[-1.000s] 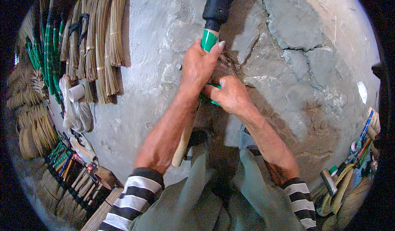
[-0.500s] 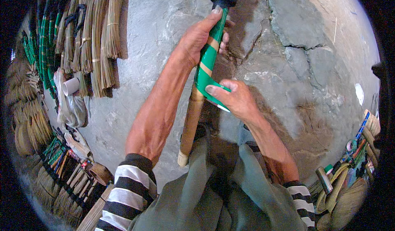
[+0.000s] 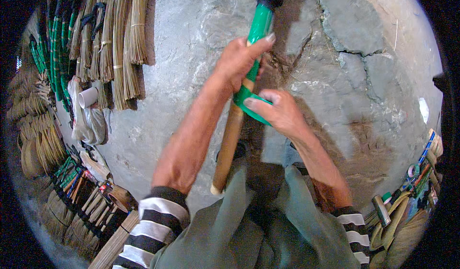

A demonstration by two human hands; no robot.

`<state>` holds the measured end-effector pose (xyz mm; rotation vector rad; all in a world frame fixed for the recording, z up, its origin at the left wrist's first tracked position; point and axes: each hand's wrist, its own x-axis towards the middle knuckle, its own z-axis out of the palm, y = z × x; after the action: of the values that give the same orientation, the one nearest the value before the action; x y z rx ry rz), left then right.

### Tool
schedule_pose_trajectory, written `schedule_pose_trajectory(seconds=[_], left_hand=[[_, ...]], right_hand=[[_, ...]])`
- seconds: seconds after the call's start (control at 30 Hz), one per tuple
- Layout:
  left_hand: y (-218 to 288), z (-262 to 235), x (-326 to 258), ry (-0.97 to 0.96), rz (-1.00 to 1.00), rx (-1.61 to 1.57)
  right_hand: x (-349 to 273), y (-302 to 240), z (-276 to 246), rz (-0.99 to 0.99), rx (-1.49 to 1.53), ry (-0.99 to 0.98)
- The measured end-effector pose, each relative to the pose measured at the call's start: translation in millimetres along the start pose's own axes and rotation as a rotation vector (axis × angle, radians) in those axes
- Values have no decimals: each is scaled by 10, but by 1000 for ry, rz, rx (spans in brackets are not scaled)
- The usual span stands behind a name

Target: The person sits on the floor and wraps green tape around the handles of brooms. They pick up a broom, apply tape in a spiral pattern, cut the tape with scissors, and place the finished broom aside. The process is repeated for multiple brooms.

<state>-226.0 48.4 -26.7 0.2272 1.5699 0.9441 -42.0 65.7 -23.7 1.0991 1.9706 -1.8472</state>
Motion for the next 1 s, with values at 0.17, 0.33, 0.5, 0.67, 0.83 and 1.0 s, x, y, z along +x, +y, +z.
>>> schedule_pose_trajectory(seconds=[0.17,0.33,0.5,0.67,0.83,1.0], left_hand=[[-65,-13,86,-11,259,-201],[-82,-45,80,-22,43,-107],[12,30,-42,32,349,-319],[-73,16,-77,-83,112,-221],[-204,-35,73,113,284,-95],[-178,-101,35,-1,137,-58]], right_hand=[[-23,28,-95,39,277,-55],[-2,25,-103,123,271,-122],[37,53,-67,-93,32,73],[-14,68,-51,-22,289,-65],[-3,88,-67,122,464,-161],[113,120,-3,24,238,-62]])
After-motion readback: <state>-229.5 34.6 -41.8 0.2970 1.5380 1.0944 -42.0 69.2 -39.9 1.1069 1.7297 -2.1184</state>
